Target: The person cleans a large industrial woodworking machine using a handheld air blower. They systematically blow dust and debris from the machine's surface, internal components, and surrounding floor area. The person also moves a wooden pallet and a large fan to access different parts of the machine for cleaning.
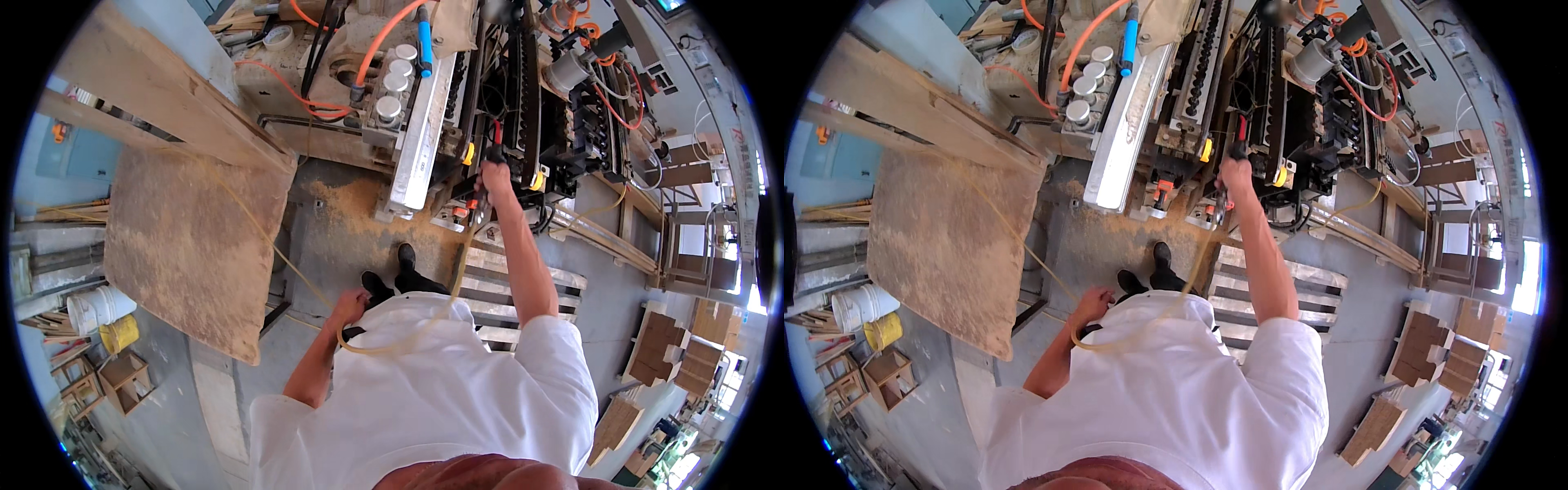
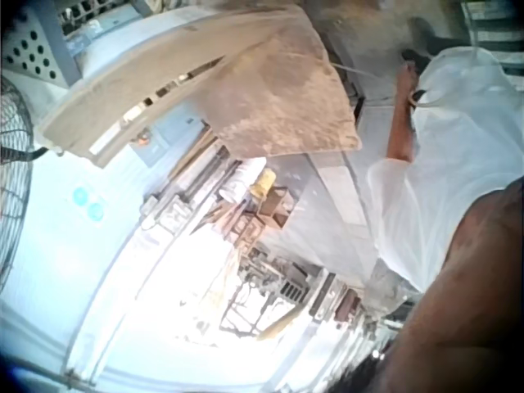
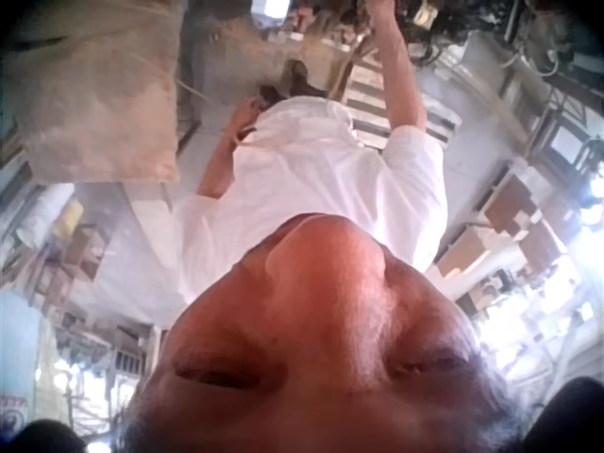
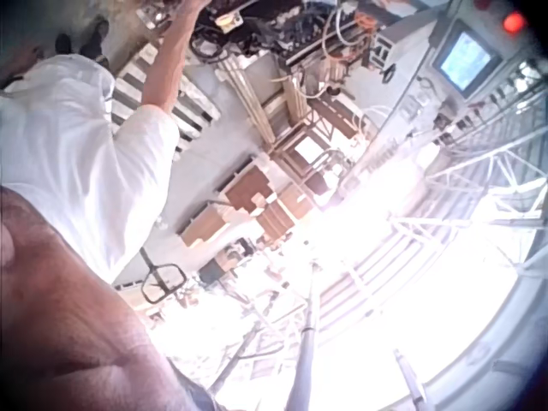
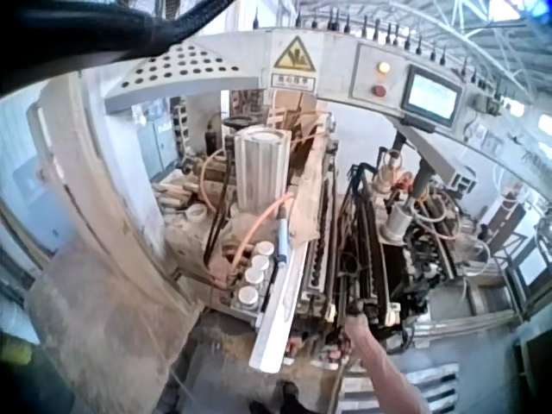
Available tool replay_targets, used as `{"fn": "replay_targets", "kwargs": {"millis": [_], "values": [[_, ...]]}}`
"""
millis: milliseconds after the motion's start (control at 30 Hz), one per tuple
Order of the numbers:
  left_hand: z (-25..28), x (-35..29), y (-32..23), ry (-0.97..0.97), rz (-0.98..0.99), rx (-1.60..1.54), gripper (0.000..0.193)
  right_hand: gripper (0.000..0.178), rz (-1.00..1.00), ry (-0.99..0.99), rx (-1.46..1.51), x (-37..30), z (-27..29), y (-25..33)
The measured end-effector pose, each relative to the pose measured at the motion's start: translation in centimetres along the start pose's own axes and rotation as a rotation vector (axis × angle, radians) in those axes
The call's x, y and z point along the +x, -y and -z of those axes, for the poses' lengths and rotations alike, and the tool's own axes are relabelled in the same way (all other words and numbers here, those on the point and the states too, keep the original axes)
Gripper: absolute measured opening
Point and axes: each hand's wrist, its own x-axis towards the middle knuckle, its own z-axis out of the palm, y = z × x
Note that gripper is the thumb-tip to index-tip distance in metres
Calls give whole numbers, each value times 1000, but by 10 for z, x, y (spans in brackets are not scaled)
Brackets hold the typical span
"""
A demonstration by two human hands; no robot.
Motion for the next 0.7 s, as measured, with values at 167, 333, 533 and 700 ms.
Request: {"fn": "replay_targets", "kwargs": {"millis": [167,333,533,700], "values": [[-10,0,17,-67,-58,-67,19,17,478,-282,-873,124,-16,30],[-8,5,-1,-133,107,-63,27,19,667,-90,-1669,187,-25,102],[-8,-7,-32,-124,225,151,30,43,71,-185,-1079,216,-45,155],[-7,-31,-21,-52,253,319,30,33,109,-103,-1136,256,-46,148]]}}
